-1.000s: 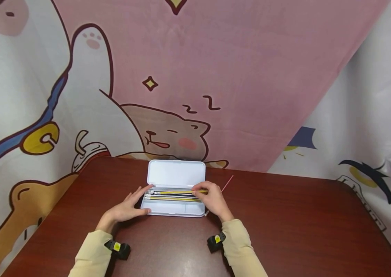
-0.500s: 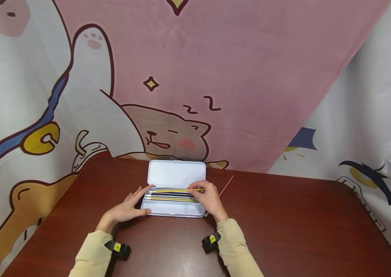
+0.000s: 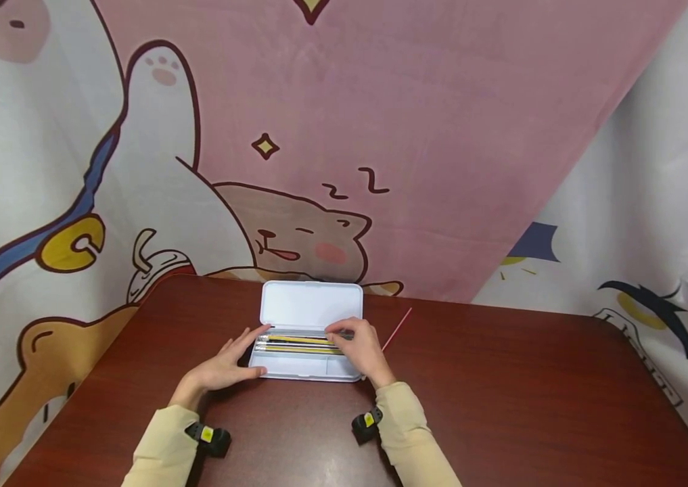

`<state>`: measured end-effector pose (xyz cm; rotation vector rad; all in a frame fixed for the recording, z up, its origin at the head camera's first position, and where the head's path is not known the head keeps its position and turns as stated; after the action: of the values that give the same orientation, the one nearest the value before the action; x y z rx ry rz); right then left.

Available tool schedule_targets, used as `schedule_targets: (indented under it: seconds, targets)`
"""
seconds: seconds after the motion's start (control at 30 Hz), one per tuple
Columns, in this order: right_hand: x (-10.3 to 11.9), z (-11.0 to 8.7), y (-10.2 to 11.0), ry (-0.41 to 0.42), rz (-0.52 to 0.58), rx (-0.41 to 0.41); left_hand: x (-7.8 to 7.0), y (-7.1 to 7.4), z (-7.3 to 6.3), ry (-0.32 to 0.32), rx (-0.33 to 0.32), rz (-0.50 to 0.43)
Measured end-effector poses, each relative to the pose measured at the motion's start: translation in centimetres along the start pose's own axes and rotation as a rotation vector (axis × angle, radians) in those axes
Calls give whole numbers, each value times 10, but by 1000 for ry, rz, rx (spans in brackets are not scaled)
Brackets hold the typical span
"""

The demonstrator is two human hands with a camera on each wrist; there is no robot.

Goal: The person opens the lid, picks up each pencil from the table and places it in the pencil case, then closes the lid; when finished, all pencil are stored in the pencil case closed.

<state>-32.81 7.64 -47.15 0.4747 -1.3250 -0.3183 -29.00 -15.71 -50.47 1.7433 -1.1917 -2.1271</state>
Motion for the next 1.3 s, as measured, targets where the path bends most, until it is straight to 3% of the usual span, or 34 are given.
schedule_targets:
  seconds: [0.27, 0.63, 0.9, 1.3]
  targets:
    - [-12, -3, 17, -19, 14, -8, 0, 0, 1, -1, -1, 0]
    - [-36, -10, 61, -48, 23, -101, -2, 2, 0, 3, -3, 0]
    - [-55, -9, 82, -70, -57, -107, -1, 2, 0, 8, -4, -3]
    - [-72, -2, 109, -64, -64, -86, 1, 0, 0, 5, -4, -15]
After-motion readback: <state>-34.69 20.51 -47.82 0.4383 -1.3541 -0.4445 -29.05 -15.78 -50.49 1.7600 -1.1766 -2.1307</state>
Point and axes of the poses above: each hand's wrist, its own z-axis towards the middle knuckle, its own y-axis out of the back of the hand, x = y × z, the point moved 9 cm from there along z, towards the middle knuckle, and after that the axes turned 6 degrees about -y, right-handed, at the moved point
